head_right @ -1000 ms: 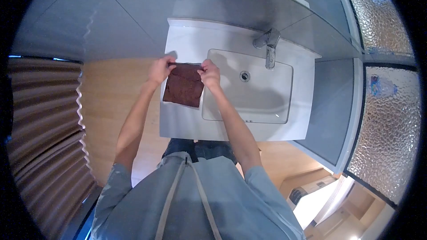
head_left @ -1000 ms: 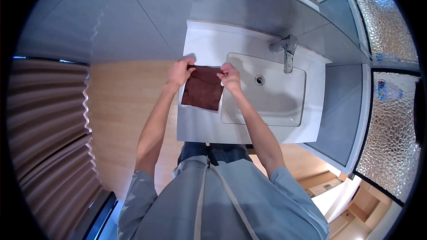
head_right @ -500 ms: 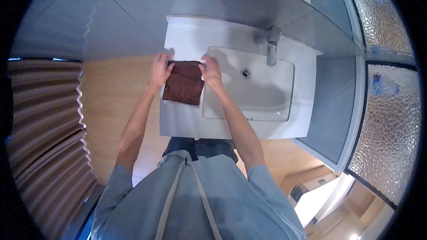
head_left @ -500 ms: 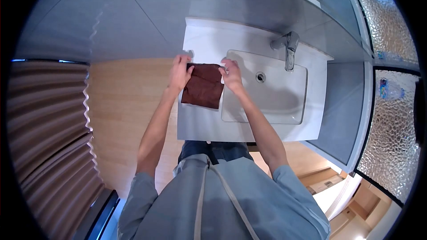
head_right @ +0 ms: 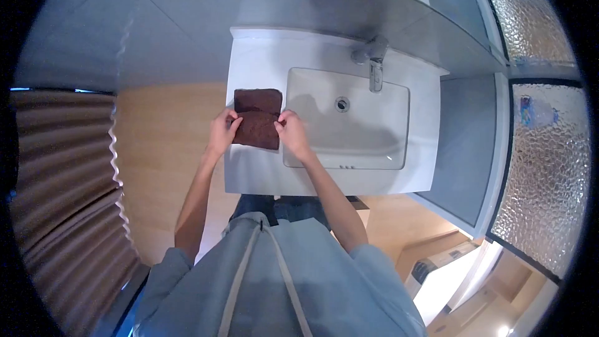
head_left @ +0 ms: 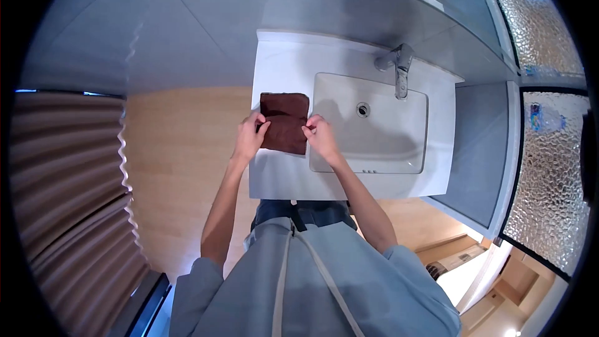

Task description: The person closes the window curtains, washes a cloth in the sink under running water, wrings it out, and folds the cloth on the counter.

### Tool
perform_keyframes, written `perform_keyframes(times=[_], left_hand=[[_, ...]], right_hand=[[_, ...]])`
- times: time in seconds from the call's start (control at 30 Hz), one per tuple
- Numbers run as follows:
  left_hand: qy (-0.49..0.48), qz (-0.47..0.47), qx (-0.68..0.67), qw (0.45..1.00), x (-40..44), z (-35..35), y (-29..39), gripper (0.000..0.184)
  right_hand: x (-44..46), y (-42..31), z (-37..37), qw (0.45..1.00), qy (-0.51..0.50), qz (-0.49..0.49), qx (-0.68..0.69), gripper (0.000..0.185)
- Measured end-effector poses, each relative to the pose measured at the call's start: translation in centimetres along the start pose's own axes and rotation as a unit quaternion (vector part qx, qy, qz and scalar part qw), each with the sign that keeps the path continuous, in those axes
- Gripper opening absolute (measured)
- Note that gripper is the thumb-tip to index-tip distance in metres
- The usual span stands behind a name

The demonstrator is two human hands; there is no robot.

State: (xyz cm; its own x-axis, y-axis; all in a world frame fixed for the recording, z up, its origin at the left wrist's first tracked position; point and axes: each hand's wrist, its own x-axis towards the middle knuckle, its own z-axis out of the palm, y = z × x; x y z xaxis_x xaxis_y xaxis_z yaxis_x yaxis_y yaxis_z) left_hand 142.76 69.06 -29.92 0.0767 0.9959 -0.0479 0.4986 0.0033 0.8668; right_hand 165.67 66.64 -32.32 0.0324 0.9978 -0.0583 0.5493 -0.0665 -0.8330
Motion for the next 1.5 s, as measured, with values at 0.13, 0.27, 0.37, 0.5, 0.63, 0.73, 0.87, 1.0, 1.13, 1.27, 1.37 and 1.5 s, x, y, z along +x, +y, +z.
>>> perform_keyframes(times=[0.13, 0.27, 0.37, 0.5, 0.63, 0.73, 0.87, 1.0, 1.13, 1.27, 1.37, 1.5], left_hand=[[0.003, -0.01, -0.067, 0.998, -2.4, -1.2, 0.4, 0.014], [0.015, -0.02, -0.097, 0.995, -5.3, -2.5, 2.3, 0.017], [-0.023, 0.004, -0.065, 0.998, -7.4, -3.5, 3.1, 0.027], [-0.102, 0.109, 0.045, 0.988, -10.1, -4.9, 1.9, 0.034], [-0.087, 0.208, 0.124, 0.966, -12.7, -5.5, 2.2, 0.025], [-0.067, 0.216, 0.151, 0.962, -15.6, -5.4, -0.3, 0.023], [-0.069, 0.203, 0.182, 0.96, -17.1, -4.8, -2.1, 0.02], [-0.012, 0.156, 0.14, 0.978, -17.3, -3.8, -2.3, 0.021], [0.045, 0.131, 0.14, 0.98, -17.5, -2.6, -1.8, 0.024], [0.015, 0.099, 0.14, 0.985, -17.7, -2.0, -2.2, 0.025], [0.008, 0.118, 0.149, 0.982, -17.7, -2.0, -2.9, 0.025], [0.006, 0.162, 0.157, 0.974, -17.6, -2.5, -2.9, 0.02]], right_hand=[[-1.3, -1.6, -0.8, 0.994, -0.006, 0.07, 0.079, 0.014], [-2.7, -1.6, -1.7, 0.995, -0.043, 0.051, 0.076, 0.017], [-4.7, -0.8, -2.6, 0.995, -0.082, -0.052, -0.033, 0.019], [-7.9, -1.6, -3.8, 0.973, -0.126, -0.178, -0.076, 0.02], [-10.7, -2.9, -4.3, 0.946, -0.137, -0.264, -0.127, 0.02], [-13.9, -2.1, -3.0, 0.923, -0.173, -0.303, -0.162, 0.023], [-15.5, -1.8, -1.9, 0.921, -0.209, -0.299, -0.138, 0.028], [-15.8, -1.0, -1.5, 0.958, -0.175, -0.202, -0.104, 0.029], [-14.2, -2.0, -1.8, 0.95, -0.168, -0.237, -0.113, 0.027], [-14.4, -2.1, -1.0, 0.932, -0.181, -0.275, -0.15, 0.022], [-14.2, -1.3, -0.6, 0.928, -0.192, -0.276, -0.161, 0.02], [-14.2, -0.2, -0.1, 0.928, -0.187, -0.298, -0.126, 0.02]])
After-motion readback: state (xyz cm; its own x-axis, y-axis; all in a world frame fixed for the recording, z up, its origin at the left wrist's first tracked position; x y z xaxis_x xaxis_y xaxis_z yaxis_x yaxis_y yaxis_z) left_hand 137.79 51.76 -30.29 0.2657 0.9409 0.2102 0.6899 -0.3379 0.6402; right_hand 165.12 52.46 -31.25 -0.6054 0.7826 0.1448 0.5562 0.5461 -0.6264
